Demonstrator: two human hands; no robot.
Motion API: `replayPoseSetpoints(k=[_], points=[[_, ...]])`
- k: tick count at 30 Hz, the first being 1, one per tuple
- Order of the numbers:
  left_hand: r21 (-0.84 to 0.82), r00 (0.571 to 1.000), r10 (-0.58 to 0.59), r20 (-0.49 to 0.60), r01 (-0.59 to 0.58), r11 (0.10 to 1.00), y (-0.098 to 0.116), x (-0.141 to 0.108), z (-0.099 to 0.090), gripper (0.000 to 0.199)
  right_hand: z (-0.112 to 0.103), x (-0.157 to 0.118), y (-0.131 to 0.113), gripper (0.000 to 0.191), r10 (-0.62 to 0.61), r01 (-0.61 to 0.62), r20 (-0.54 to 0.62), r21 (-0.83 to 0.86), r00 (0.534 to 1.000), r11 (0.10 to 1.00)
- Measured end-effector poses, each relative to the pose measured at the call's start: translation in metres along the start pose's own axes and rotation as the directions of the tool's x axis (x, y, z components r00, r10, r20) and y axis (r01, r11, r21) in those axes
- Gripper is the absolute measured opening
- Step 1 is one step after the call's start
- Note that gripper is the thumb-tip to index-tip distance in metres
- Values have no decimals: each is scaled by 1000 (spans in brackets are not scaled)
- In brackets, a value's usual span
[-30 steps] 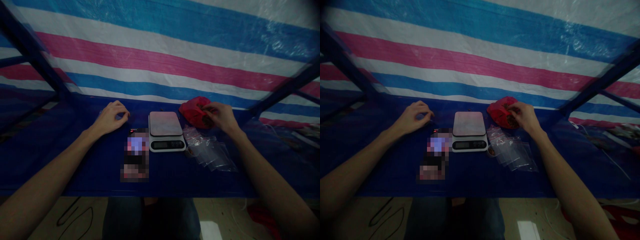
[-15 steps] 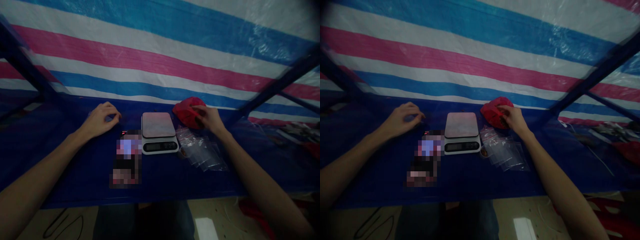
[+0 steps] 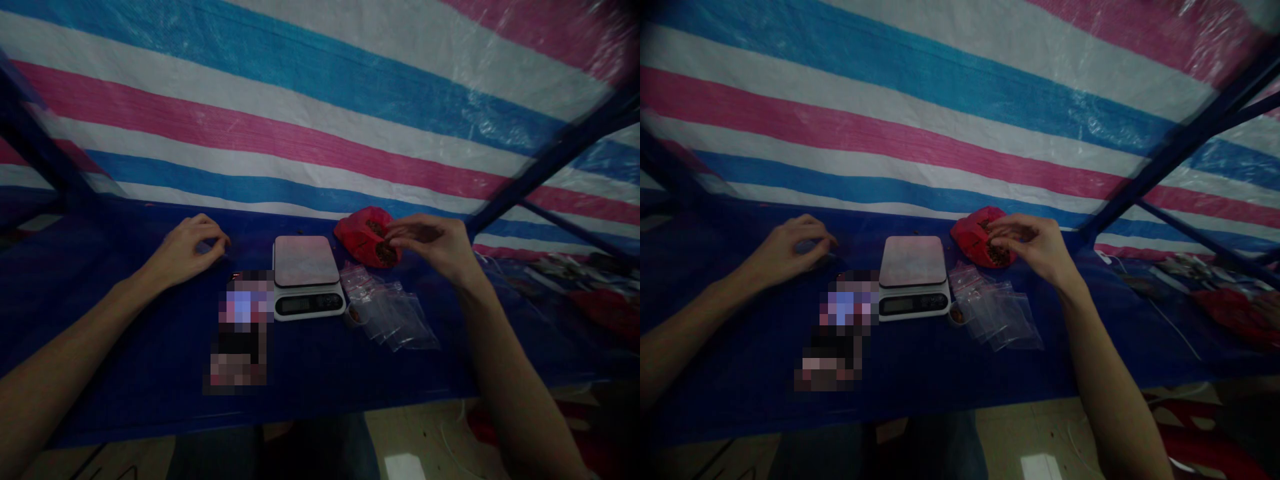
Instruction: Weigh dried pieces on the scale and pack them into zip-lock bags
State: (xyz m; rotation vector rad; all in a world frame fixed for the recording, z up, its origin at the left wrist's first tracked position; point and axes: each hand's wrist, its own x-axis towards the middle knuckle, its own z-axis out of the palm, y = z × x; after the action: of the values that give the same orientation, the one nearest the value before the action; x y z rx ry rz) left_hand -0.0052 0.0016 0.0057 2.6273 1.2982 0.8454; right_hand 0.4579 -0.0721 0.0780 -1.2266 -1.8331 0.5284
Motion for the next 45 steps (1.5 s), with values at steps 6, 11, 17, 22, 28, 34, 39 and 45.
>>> replayPoseSetpoints(k=[6, 11, 17, 22, 28, 34, 39, 45], points=[[-4, 1000, -14, 21, 14, 1000, 3, 1, -3, 27, 32, -17, -29, 20, -80, 12, 629, 113, 773, 994], [-54, 996, -60, 60, 63, 997, 10, 2, -7, 23, 45, -20, -33, 19, -122, 17, 702, 155, 702, 988], [-96, 991, -100, 87, 108, 989, 15, 3, -9, 19, 44, -21, -33, 23, -130, 52, 722, 129, 680, 990], [-36, 995, -86, 57, 89, 995, 9, 1, -4, 26, 52, -23, -27, 25, -151, 44, 698, 169, 700, 985], [12, 998, -44, 35, 43, 999, 5, 0, -1, 34, 57, -23, -26, 22, -156, -1, 682, 223, 715, 975], [31, 999, -28, 24, 27, 999, 5, 1, -1, 32, 47, -17, -24, 19, -139, 102, 506, 100, 851, 990], [11, 999, -28, 34, 27, 1000, 7, 1, -2, 28, 19, 0, 24, 16, -19, -28, -111, -402, 994, 915], [14, 999, 24, 37, -25, 1000, 12, 5, 2, 27, 29, 21, 82, 34, 5, 120, 211, -577, 977, 808]])
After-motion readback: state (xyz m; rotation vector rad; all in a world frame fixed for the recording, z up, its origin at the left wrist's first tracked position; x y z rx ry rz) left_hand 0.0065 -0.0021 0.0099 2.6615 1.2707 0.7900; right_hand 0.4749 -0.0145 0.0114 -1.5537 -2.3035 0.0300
